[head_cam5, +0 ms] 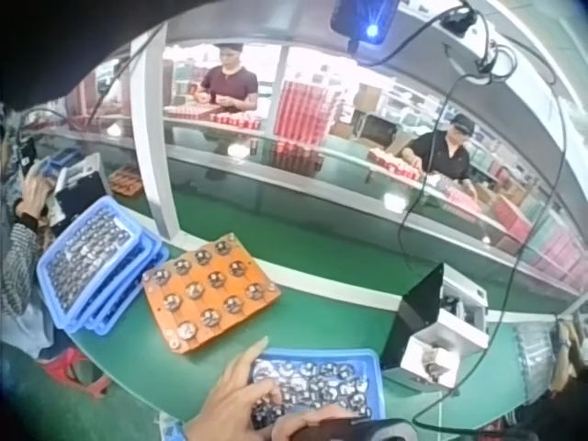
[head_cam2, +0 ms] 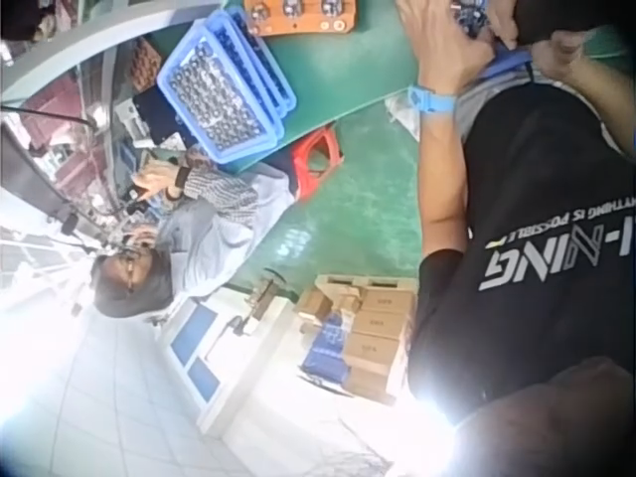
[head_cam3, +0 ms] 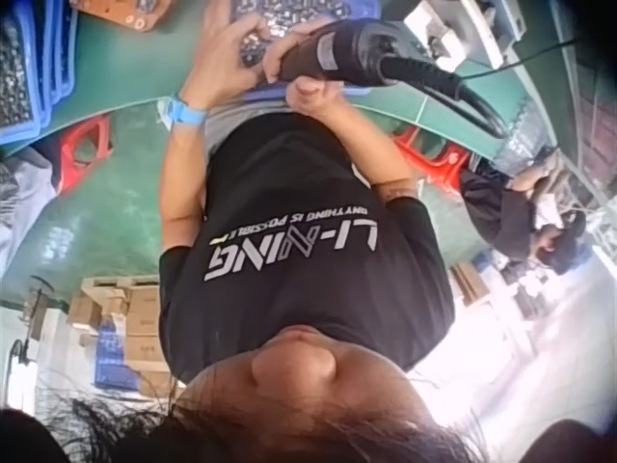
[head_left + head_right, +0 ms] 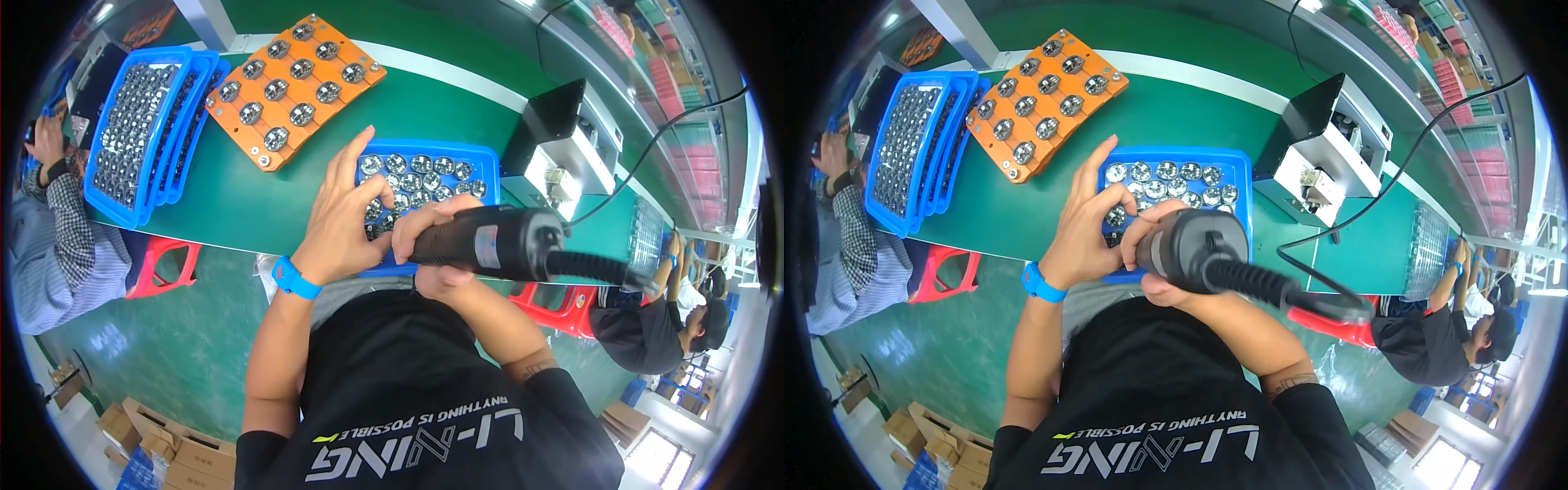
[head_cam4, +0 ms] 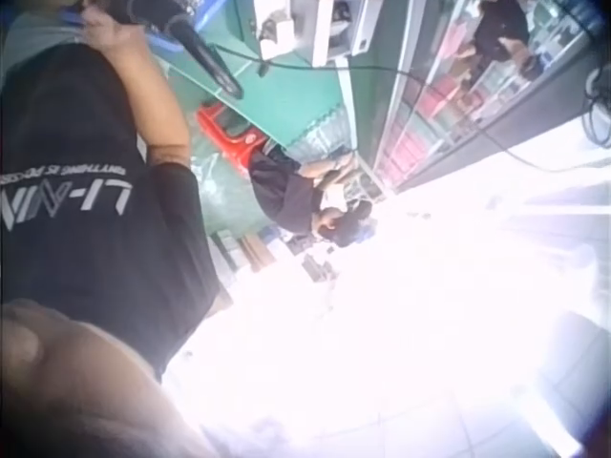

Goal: The person assembles electronic components onto printed circuit boards using a handheld electric screwdriver.

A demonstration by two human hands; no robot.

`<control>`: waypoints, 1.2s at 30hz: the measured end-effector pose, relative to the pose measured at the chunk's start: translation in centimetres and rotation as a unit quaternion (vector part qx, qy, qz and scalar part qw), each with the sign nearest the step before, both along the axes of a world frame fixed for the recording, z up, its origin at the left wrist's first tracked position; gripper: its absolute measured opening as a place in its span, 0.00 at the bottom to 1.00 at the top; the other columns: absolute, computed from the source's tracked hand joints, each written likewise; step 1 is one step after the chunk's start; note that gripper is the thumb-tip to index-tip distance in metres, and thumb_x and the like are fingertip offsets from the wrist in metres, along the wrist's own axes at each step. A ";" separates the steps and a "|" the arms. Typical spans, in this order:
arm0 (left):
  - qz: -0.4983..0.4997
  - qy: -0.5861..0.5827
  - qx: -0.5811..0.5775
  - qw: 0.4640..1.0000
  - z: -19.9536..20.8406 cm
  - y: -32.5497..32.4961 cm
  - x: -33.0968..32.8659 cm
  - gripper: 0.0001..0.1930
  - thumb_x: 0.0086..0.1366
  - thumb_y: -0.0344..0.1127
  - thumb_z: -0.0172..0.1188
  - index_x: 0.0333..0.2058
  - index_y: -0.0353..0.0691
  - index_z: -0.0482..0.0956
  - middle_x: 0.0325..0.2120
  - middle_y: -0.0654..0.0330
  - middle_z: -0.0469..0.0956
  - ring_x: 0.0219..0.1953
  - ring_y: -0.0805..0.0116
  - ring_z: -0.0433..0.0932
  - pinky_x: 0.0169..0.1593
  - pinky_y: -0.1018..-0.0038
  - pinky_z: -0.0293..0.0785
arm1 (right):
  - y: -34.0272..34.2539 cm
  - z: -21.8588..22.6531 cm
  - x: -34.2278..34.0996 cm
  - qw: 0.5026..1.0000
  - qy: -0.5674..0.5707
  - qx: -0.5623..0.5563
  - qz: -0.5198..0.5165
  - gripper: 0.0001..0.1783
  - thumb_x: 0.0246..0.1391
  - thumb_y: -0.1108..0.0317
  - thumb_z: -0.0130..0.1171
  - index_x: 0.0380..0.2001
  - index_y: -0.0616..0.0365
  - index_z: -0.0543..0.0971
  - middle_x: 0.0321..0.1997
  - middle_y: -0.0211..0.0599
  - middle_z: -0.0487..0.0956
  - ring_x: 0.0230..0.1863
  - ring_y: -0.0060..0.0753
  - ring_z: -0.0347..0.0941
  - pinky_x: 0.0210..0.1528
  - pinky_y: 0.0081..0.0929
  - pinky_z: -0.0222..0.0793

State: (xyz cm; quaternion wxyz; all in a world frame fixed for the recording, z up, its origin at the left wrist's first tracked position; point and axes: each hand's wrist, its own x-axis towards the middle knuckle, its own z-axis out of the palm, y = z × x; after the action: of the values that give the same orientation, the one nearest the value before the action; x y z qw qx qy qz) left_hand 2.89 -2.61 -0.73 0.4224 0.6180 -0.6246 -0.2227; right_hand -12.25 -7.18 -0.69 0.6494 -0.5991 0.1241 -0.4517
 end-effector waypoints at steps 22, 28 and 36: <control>0.020 0.067 -0.038 0.997 -0.6 1.8 0.9 0.13 0.52 0.30 0.68 0.36 0.35 0.77 0.66 0.41 0.57 0.68 0.43 0.59 0.69 0.51 0.52 | -11.9 7.7 -11.2 0.874 -0.049 -0.124 -0.467 0.42 0.60 0.26 0.35 0.54 0.56 0.61 0.17 0.38 0.70 0.13 0.32 0.63 0.18 0.28 0.62; 0.059 0.140 -0.031 0.988 -1.6 2.8 1.3 0.16 0.52 0.29 0.66 0.41 0.36 0.77 0.63 0.44 0.61 0.67 0.45 0.59 0.69 0.54 0.53 | -12.3 7.2 -10.7 0.874 0.016 -0.139 -0.466 0.40 0.61 0.29 0.38 0.53 0.58 0.62 0.16 0.37 0.69 0.13 0.30 0.63 0.18 0.26 0.60; -0.001 0.031 0.018 0.999 -0.3 2.7 1.5 0.35 0.40 0.28 0.64 0.54 0.40 0.70 0.66 0.41 0.54 0.68 0.38 0.55 0.67 0.53 0.55 | -9.0 6.5 -9.4 0.948 -0.074 -0.007 -0.309 0.41 0.58 0.25 0.39 0.54 0.52 0.62 0.17 0.36 0.68 0.12 0.32 0.62 0.19 0.28 0.61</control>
State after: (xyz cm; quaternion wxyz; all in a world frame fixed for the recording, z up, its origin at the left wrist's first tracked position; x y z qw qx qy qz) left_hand 4.35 0.06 -1.05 0.4302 0.6175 -0.6080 -0.2529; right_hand -21.69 -16.16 5.85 0.4807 -0.5011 0.2515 -0.6743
